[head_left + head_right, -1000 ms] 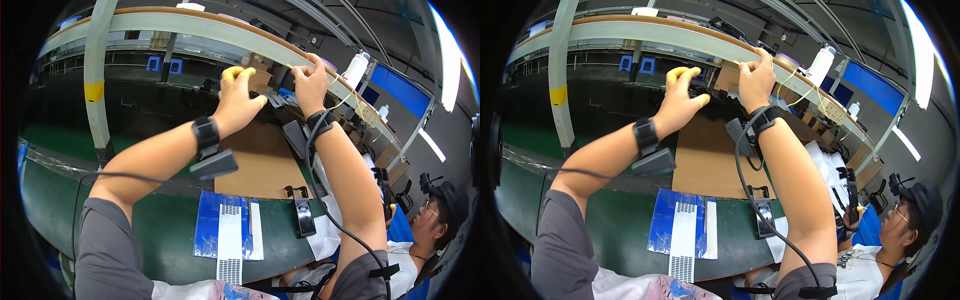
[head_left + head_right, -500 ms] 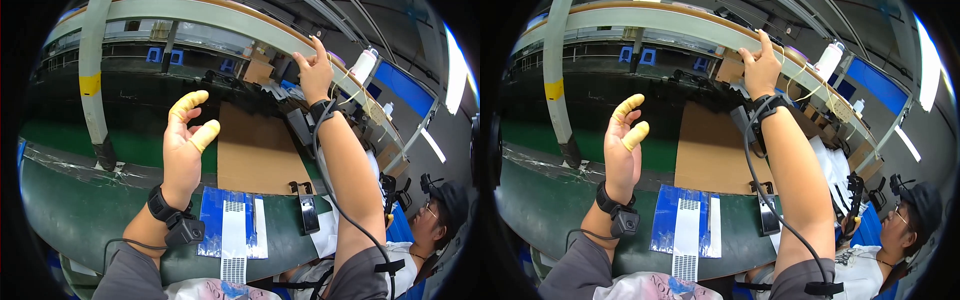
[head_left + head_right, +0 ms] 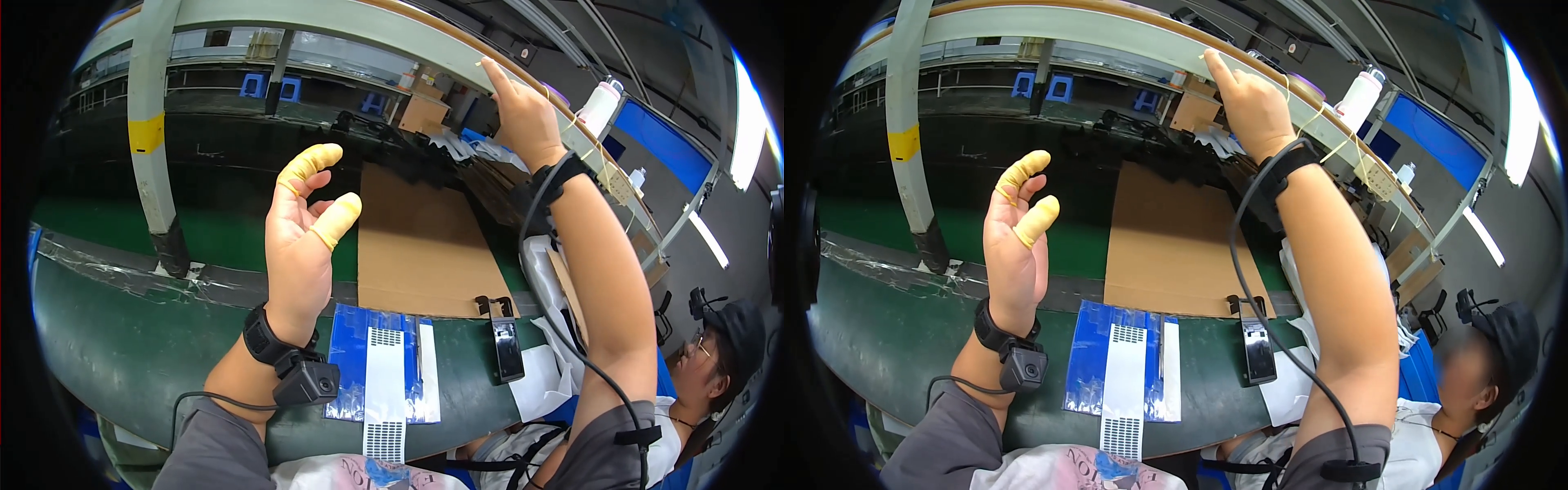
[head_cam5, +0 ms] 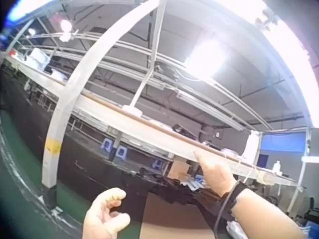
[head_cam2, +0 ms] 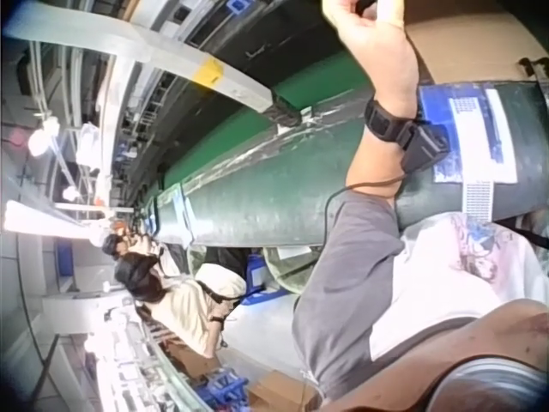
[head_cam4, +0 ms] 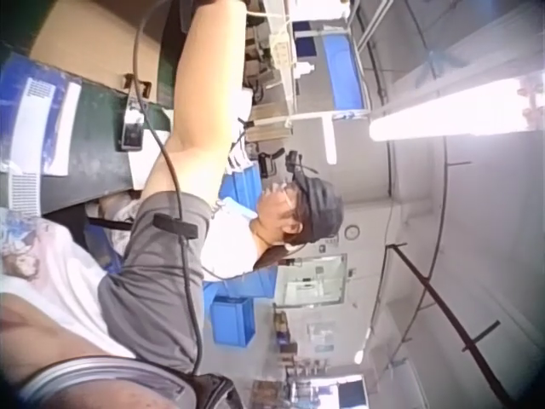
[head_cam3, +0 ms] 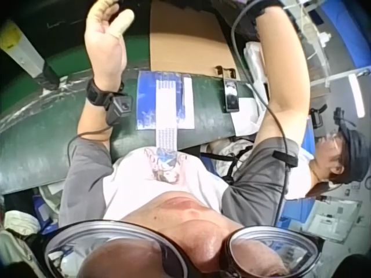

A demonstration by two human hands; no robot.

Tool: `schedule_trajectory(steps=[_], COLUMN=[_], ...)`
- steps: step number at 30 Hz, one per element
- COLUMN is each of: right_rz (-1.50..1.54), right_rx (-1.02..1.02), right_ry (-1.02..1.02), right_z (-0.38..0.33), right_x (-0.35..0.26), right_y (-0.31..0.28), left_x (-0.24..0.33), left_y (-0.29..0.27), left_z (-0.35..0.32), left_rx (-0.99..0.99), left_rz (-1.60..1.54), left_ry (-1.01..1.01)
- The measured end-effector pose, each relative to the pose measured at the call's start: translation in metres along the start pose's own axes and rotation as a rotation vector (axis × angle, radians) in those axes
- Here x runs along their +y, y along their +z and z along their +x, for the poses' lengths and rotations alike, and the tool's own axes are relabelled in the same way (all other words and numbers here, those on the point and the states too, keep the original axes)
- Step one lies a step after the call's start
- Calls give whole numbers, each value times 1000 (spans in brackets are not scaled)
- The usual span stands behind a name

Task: Inspecting and assembling small components into a plastic electronic housing using tweezers and a pen in an industrial setting.

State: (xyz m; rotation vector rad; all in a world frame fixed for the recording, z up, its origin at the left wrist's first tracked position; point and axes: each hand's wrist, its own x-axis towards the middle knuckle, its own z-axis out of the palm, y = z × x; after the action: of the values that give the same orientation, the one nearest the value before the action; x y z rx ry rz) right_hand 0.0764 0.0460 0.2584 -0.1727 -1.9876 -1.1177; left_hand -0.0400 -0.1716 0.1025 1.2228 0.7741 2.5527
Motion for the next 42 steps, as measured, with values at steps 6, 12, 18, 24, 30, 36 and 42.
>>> schedule_trajectory(steps=[6, 12, 18, 24, 30, 36, 42], right_rz=[-85, 479, 772, 522, 98, 214, 705], right_rx=[-204, 400, 205, -525, -844, -433, -330], right_ry=[76, 394, 852, 1307, 1341, 1430, 1259], right_z=[15, 9, -105, -261, -355, -293, -188], right_x=[5, -22, -66, -132, -149, -160, -199], right_y=[-23, -65, -116, -141, -147, -151, -167], left_x=[7, 9, -4, -15, -43, -82, -73], left_y=[-2, 1, 5, 14, 28, 35, 58], left_z=[-1, -4, -7, -19, -49, -96, -108], left_rx=[-4, -27, -60, -158, -605, -734, -495], left_rz=[4, 3, -42, 20, 159, 124, -390], left_ry=[28, 26, 38, -30, -259, -921, -1088])
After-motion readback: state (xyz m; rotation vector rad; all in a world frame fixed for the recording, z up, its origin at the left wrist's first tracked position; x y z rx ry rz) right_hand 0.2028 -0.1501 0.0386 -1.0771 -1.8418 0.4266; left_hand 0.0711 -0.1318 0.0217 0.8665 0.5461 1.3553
